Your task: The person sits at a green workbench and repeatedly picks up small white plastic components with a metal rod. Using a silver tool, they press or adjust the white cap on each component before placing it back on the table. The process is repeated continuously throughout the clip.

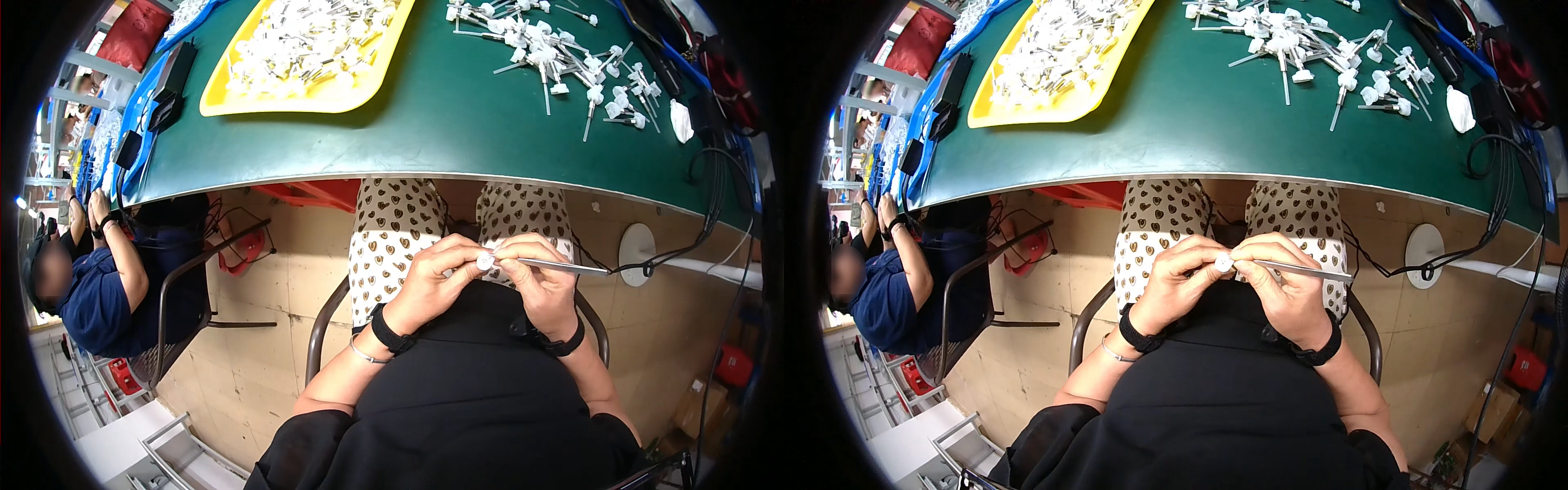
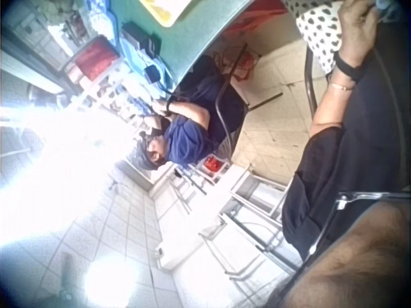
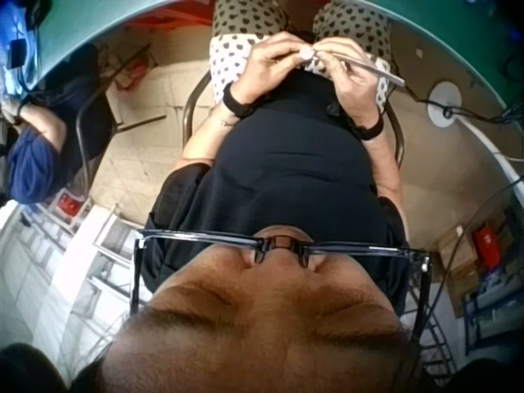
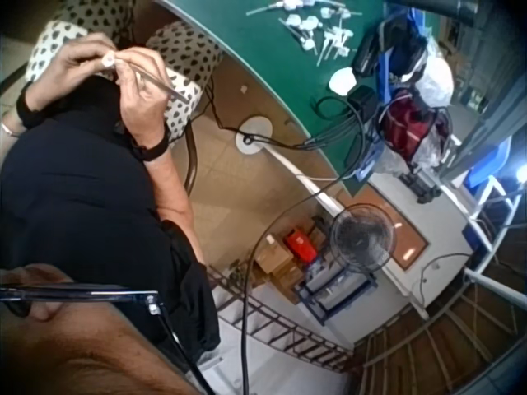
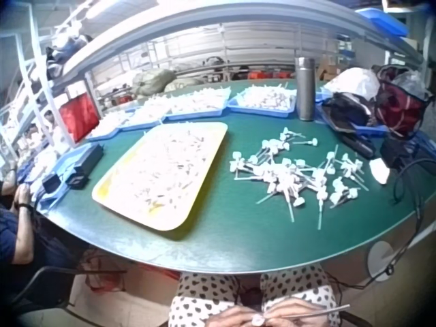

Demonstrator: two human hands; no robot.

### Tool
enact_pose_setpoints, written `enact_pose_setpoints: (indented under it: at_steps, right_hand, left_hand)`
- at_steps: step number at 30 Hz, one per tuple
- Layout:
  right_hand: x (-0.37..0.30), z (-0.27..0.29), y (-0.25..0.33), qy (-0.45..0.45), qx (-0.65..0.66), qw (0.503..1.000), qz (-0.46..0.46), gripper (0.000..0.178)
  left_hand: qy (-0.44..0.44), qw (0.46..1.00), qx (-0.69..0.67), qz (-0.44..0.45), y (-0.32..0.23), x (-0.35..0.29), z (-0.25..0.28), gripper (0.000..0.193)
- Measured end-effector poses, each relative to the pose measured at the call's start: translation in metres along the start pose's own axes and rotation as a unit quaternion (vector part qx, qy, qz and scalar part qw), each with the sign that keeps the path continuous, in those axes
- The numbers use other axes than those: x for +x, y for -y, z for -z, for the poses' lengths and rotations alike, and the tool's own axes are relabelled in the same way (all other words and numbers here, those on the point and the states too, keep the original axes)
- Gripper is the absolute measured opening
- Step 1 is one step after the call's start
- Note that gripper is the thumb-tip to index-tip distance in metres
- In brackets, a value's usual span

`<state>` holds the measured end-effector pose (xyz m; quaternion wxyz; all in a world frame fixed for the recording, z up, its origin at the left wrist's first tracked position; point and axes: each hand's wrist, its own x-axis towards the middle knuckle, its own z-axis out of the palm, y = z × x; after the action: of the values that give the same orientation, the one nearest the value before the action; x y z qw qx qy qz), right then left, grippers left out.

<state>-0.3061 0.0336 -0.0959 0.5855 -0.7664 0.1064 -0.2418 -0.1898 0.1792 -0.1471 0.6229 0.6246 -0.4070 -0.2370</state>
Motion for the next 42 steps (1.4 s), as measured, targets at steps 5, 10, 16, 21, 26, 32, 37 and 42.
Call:
enact_pose_setpoints:
  at_steps: [5, 10, 16, 21, 26, 32, 37, 42]
  right_hand:
    - [0.002, 0.013, 0.006, 0.037, -0.066, 0.994, 0.077, 0.008]
    - [-0.003, 0.008, 0.002, -0.019, 0.009, 1.000, -0.001, 0.011]
    - [-0.011, 0.008, 0.000, -0.038, 0.131, 0.984, -0.119, 0.013]
    - [-0.008, 0.009, 0.004, -0.064, 0.154, 0.978, -0.126, 0.012]
    - [-0.008, 0.013, 0.000, -0.087, 0.160, 0.977, -0.115, 0.012]
    - [-0.007, 0.016, 0.002, -0.107, 0.177, 0.972, -0.108, 0.012]
    - [-0.005, 0.018, 0.004, -0.101, 0.172, 0.974, -0.110, 0.012]
    - [-0.007, 0.021, 0.004, -0.115, 0.167, 0.973, -0.111, 0.011]
  left_hand:
    - [-0.013, 0.999, 0.035, 0.017, 0.002, -0.002, 0.002, 0.011]
    - [-0.012, 0.996, -0.060, 0.058, -0.003, -0.003, -0.001, 0.010]
    - [-0.020, 0.992, -0.095, 0.076, -0.010, -0.003, -0.004, 0.010]
    - [-0.023, 1.000, -0.006, 0.004, -0.015, 0.000, -0.003, 0.009]
    - [-0.102, 0.981, 0.109, -0.120, -0.076, 0.037, 0.031, 0.017]
    - [-0.307, 0.902, 0.247, -0.176, -0.126, 0.132, 0.143, 0.024]
    - [-0.208, 0.770, 0.564, -0.213, -0.106, 0.177, 0.147, 0.059]
    - [0.002, 0.882, 0.452, -0.131, -0.113, 0.196, 0.028, 0.025]
